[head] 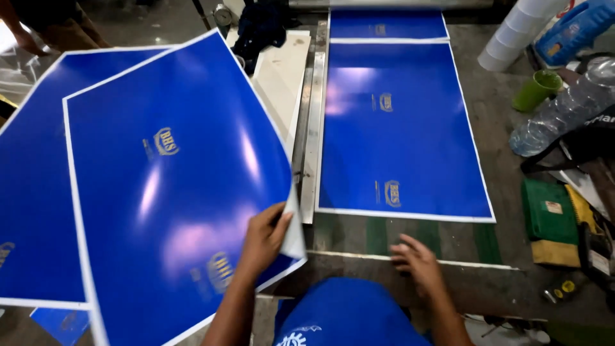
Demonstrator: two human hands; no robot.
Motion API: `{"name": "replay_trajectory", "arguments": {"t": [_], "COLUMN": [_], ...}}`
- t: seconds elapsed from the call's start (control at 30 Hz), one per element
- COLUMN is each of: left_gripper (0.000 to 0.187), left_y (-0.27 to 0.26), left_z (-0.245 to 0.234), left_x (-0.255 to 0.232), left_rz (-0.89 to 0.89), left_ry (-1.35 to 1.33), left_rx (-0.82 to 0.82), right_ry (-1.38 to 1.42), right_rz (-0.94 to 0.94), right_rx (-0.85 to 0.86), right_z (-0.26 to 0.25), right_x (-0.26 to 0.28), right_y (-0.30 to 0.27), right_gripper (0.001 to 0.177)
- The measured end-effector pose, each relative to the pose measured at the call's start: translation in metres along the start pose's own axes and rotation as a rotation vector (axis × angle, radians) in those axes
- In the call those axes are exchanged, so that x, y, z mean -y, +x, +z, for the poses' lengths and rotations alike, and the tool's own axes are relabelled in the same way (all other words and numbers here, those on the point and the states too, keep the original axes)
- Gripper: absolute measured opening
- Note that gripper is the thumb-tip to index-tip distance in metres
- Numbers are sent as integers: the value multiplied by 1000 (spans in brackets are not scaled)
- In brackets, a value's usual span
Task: Feeding printed paper sheets into an industrial lamination machine and stacking the processed sheets.
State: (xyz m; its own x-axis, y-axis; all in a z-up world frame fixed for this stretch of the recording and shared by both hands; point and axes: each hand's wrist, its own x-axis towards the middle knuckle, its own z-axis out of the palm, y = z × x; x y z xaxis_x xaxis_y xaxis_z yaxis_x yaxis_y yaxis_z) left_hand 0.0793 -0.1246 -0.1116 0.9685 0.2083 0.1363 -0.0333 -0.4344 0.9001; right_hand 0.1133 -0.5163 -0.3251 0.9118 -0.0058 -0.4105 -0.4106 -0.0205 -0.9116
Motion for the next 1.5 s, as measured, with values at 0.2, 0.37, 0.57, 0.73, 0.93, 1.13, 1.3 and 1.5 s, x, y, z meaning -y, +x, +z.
{"name": "replay_trajectory", "arguments": {"t": [0.2,0.37,0.57,0.73,0.93,1.13,1.3,1.5], "left_gripper": [27,33,37,39,65,73,55,31], "left_y": [3,-10,-5,-1,-51,-82,-73,-60], "left_z": [106,102,46,-74,-200,-264,-282,-377], "left_x": [3,-43,-25,27,51,98,67,137], "left_rz": [149,271,369,339,-153,-558,-738,-578], "left_ry": [-67,-51,87,605,1631,1312,1231,1261], "left_rx": [-51,115,110,-397,-495,-193,-92,-108], "right_ry": [-162,-116,317,427,387,333,258,272], "right_rz": [-202,-265,-118,-197,-151,-122,-126,-133], "right_rx": [509,613,128,-161,-308,-355,-372,-382], "right_z": [83,78,31,1,-58,-115,-126,-130], "right_x": [48,2,-25,-39,-36,-49,-33,-41], "right_y": [-38,-18,-7,-4,-7,-10,-25,-29], "right_gripper": [67,44,21,15,22,23,23,23]}}
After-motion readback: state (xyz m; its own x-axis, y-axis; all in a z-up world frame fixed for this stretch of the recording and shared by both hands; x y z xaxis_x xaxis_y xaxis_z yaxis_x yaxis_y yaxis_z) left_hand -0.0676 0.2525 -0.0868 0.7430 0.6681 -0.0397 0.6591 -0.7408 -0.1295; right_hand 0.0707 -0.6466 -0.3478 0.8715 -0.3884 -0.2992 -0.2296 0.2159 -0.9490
